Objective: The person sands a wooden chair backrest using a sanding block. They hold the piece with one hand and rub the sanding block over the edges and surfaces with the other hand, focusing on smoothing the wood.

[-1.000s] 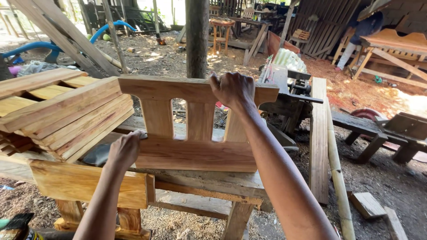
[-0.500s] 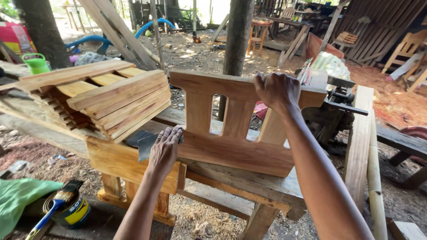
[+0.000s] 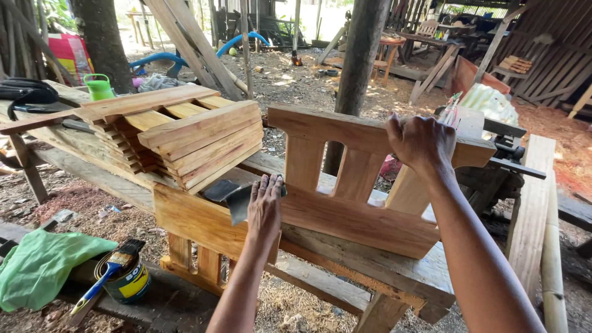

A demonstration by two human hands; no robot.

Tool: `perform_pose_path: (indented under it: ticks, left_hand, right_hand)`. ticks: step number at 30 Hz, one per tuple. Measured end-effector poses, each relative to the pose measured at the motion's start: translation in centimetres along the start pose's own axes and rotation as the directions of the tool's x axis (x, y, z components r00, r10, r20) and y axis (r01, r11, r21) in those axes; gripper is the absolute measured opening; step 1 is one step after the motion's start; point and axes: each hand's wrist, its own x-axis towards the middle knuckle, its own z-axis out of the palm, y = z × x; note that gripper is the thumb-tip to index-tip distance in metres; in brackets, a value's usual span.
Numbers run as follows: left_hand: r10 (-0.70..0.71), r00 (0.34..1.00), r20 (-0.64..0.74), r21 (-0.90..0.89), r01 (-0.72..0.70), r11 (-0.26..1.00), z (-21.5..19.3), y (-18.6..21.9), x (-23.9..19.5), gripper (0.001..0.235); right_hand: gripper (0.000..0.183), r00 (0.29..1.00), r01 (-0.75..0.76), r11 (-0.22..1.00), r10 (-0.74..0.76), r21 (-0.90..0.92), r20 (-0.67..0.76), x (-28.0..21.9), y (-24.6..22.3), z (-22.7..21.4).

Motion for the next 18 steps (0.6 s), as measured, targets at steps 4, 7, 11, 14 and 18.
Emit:
perform_pose_path:
  ticks: [4, 7, 11, 14, 18]
  left_hand:
    - [-0.065, 0.98, 0.186, 0.047, 0.057, 0.997, -2.7, 0.3, 0.9, 0.045]
    - [-0.022, 1.0, -0.02, 0.204, 0.026, 0.979, -1.1, 2.4, -1.3, 0.072]
    - [-0.064, 0.95, -0.304, -0.02, 0.061, 0.998, 1.6, 3.8, -3.1, 0.064]
    - [-0.133, 0.915, -0.38, -0.037, 0.128, 0.991, 1.7, 4.4, -2.1, 0.065]
    - [-0.153, 0.912, -0.381, -0.098, 0.124, 0.987, 3.8, 6.5, -3.1, 0.063]
  right_hand:
    - [0.08, 0.999, 0.023, 1.0, -0.023, -0.001, -0.028, -0.1, 0.3, 0.4]
    - [0.077, 0.995, 0.043, 0.999, -0.045, -0.026, -0.087, 0.7, 0.4, 0.7]
    - [0.078, 0.998, 0.035, 0.999, -0.036, -0.023, -0.051, 1.2, 0.7, 0.9]
    - [0.078, 0.999, 0.03, 1.0, -0.03, -0.009, -0.031, 1.9, 0.8, 1.0]
    - [0.084, 0.998, -0.011, 1.0, 0.012, -0.017, 0.066, 1.9, 0.5, 0.6]
